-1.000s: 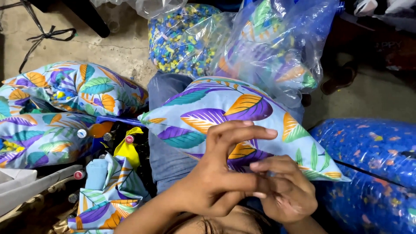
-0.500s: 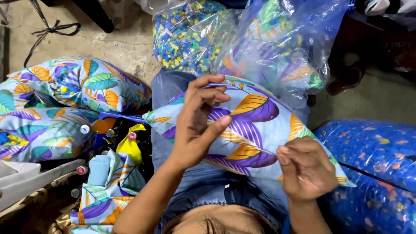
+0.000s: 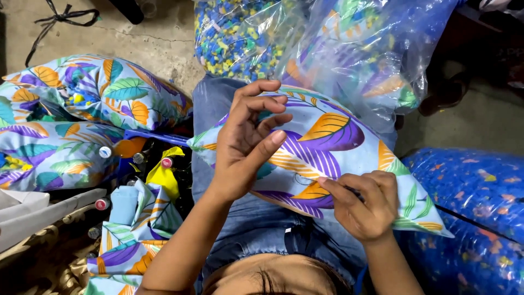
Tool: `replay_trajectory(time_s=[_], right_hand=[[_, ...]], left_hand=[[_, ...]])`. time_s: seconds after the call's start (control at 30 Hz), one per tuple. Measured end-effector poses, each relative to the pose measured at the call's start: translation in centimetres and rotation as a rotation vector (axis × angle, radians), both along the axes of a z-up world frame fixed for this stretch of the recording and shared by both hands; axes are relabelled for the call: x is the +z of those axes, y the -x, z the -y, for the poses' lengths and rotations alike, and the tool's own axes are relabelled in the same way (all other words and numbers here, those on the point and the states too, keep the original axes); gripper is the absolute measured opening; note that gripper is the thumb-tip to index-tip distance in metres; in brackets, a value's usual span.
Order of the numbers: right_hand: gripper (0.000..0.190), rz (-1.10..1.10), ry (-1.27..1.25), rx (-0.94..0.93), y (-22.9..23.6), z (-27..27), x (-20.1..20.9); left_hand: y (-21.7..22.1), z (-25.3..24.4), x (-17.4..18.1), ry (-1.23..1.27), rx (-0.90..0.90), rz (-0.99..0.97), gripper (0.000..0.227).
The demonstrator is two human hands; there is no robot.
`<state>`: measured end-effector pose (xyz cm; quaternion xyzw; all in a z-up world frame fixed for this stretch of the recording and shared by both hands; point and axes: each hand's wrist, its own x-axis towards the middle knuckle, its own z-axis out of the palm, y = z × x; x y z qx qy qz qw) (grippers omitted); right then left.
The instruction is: The person hand-sews the opening of a patterned pillow using a needle and thread. They repeatedly insert the needle through the fabric and pull the thread to close the seam while holding the pillow on their lap.
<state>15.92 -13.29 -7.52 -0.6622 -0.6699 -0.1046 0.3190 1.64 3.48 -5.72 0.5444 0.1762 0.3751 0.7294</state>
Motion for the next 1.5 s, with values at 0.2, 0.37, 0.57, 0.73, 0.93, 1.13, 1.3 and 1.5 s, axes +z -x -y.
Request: replay_trajectory(time_s=[0.2,0.37,0.57,0.73,0.93,1.13,1.3,1.5], right_hand=[[0.013,0.042,-0.004,0.008,0.23,-0.4,0.04],[0.014,0.051,0.001,0.026,0.32,-0.63,-0.06],[0.012,0.047,-0.004,0.016,0.54,-0.76,-0.06],[0.012,0.051,-0.001,0.01,0.55,-0.81,-0.04],[0.013,0.07,0.008,0.019,0.62,-1.08,0.13],[0.014,0.067,0.035,0.042,0.64,-1.01,0.09],[0.019,0.095,0.032,0.039,0.71,-0.95,0.08],[0.018,0.119,0.047,0.024,0.88,-1.02,0.33]], left_hand=[[0.17,-0.05,-0.24,0.039,0.005,0.019,0.02],[0.2,-0.27,-0.4,0.065,-0.003,0.05,0.021],[0.33,-0.45,-0.61,0.07,-0.005,0.061,0.021],[0.34,-0.5,-0.58,0.073,-0.01,0.069,0.02],[0.38,-0.54,-0.58,0.07,-0.01,0.059,0.021],[0.46,-0.59,-0.54,0.074,-0.006,0.061,0.021],[0.48,-0.68,-0.51,0.088,-0.008,0.077,0.021],[0.6,-0.68,-0.54,0.093,-0.016,0.09,0.019]])
